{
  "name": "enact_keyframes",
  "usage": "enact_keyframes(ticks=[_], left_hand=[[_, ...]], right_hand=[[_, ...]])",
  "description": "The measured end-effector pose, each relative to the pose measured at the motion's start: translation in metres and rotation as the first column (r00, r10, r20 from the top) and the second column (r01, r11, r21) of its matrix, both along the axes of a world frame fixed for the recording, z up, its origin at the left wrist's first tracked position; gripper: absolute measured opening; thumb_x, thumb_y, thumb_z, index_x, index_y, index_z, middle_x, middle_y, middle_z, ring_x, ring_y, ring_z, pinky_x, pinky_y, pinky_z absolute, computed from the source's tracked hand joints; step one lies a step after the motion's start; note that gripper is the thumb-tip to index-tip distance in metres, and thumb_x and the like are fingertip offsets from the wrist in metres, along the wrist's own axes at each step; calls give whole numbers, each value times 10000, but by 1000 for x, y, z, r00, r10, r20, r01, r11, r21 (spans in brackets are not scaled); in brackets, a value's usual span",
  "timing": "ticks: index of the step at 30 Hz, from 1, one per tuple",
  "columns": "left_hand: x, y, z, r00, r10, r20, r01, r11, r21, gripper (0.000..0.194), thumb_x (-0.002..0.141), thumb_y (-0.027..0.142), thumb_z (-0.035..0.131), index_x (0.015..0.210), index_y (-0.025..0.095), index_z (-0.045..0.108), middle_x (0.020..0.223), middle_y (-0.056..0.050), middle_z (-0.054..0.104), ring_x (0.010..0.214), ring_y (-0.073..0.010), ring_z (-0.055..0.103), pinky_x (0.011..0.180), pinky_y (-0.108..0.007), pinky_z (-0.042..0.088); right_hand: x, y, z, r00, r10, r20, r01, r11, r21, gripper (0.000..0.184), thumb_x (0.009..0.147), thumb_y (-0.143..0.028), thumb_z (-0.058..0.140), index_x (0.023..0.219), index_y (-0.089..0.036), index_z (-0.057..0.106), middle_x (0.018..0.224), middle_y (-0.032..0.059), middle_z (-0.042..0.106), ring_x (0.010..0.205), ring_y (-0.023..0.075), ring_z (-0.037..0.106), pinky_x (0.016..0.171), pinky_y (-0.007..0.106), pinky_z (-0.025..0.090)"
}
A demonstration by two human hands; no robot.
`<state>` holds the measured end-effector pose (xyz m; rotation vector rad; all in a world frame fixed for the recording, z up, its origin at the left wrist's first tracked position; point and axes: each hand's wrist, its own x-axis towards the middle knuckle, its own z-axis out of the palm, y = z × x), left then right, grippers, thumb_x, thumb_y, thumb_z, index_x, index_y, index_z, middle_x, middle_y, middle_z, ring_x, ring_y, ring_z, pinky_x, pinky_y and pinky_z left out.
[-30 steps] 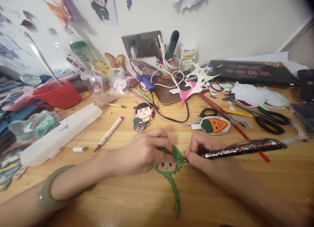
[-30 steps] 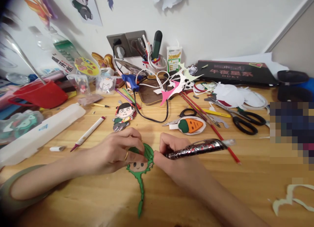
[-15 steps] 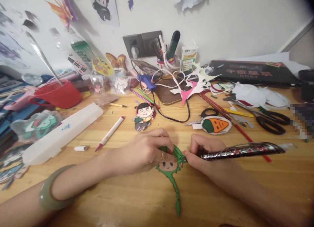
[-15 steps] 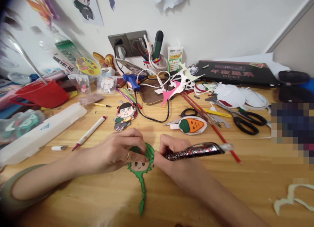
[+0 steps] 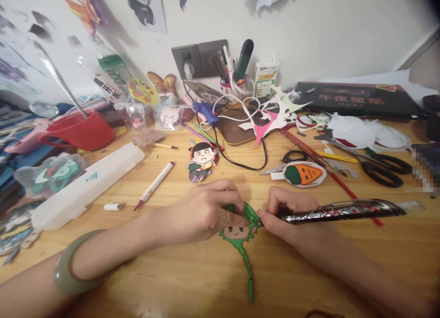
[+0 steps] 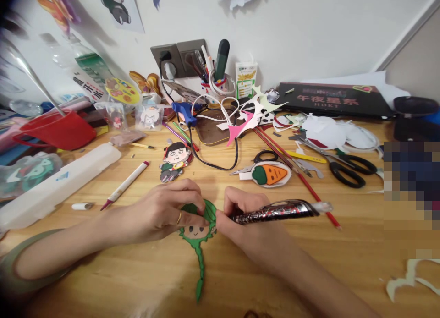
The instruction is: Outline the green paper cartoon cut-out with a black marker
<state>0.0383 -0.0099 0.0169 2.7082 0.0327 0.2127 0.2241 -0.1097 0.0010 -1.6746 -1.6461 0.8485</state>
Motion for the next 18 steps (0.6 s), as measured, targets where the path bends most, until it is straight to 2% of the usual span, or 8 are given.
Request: enact_keyframes(ticks=[18], left_hand=[[0, 1, -2, 1000, -3, -8, 4, 1000, 10, 224, 837, 75, 477, 964, 157, 642, 998, -78, 594, 949, -206, 467, 781, -308, 454]], right_hand=[[0, -1, 0, 1000, 14, 25, -14, 1000, 21, 243, 727, -177, 528, 547, -196, 366, 525, -56, 417, 488, 82, 369, 427, 201, 268]])
